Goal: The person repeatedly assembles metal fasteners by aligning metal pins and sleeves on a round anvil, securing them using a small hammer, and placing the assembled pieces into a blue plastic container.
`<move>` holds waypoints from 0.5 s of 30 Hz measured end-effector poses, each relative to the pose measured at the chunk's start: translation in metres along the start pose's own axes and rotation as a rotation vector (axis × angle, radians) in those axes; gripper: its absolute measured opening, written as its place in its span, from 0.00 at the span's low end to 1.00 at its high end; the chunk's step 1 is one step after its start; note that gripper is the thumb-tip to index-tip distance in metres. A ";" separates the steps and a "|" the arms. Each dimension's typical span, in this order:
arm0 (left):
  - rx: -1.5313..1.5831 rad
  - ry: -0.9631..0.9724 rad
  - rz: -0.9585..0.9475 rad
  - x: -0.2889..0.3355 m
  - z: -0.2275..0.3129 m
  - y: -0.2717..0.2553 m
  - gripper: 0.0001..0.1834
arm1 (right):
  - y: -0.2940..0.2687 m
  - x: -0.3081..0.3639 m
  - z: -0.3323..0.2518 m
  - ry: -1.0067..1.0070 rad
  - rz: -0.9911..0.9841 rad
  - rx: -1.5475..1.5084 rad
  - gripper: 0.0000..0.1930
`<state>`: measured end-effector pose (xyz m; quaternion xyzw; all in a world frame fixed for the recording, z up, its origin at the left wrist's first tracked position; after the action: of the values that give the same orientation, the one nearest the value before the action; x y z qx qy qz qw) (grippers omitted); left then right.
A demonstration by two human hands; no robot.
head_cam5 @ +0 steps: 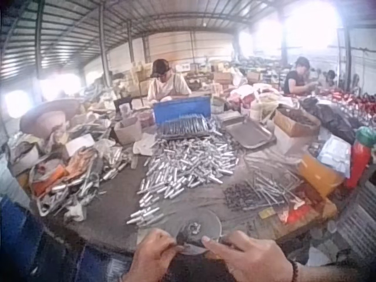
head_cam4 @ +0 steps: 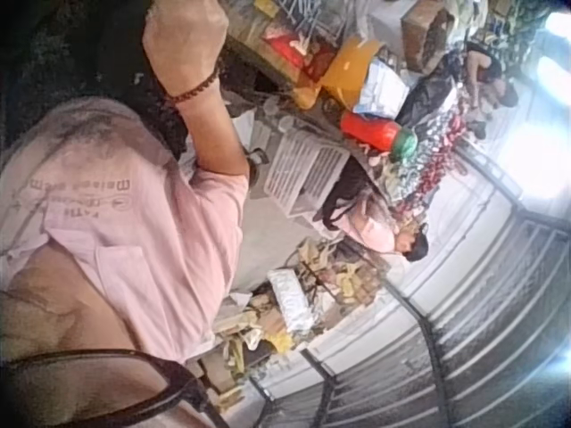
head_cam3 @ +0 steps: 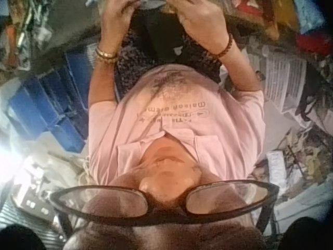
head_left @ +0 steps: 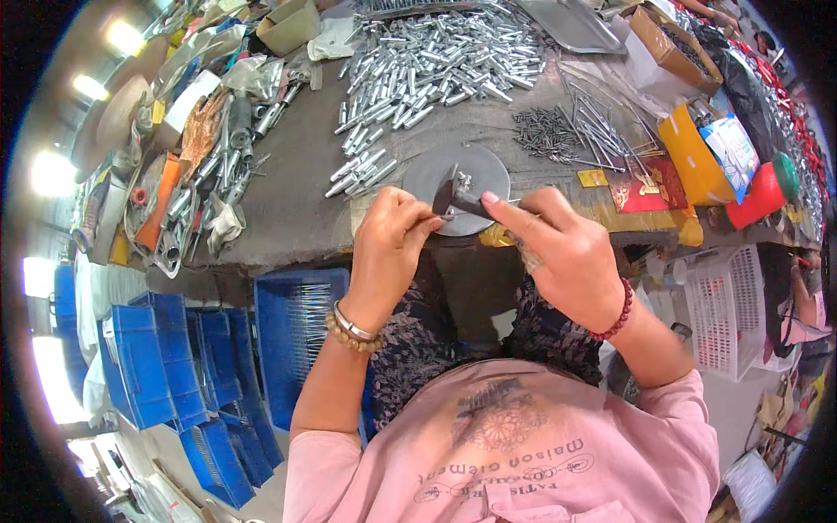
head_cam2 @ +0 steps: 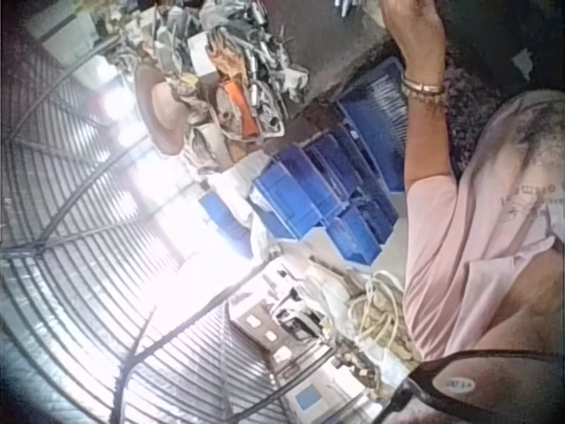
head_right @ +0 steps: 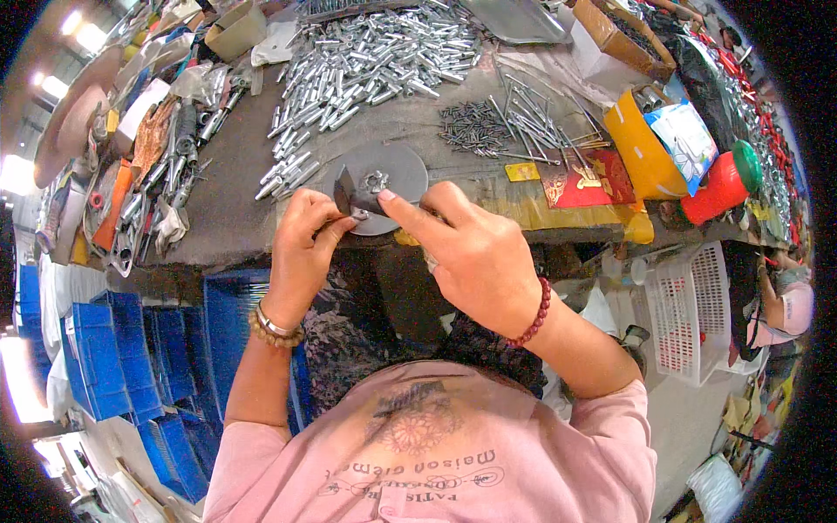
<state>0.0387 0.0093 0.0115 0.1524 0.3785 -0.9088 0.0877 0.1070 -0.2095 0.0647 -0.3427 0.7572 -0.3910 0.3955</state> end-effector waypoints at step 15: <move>0.032 -0.044 -0.015 0.001 -0.004 0.000 0.09 | -0.019 -0.001 -0.006 0.008 0.147 -0.067 0.31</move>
<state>0.0384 0.0115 0.0083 0.1310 0.3631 -0.9184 0.0865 0.1064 -0.2158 0.0837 -0.2976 0.7946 -0.3368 0.4082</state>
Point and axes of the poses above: each hand's wrist, its own x-axis away from the middle knuckle, its own y-axis out of the palm, z = x × y, the point moved 4 cm from there along -x, towards the middle knuckle, and after that the axes turned 12 degrees about -z, right-handed, at the moved point
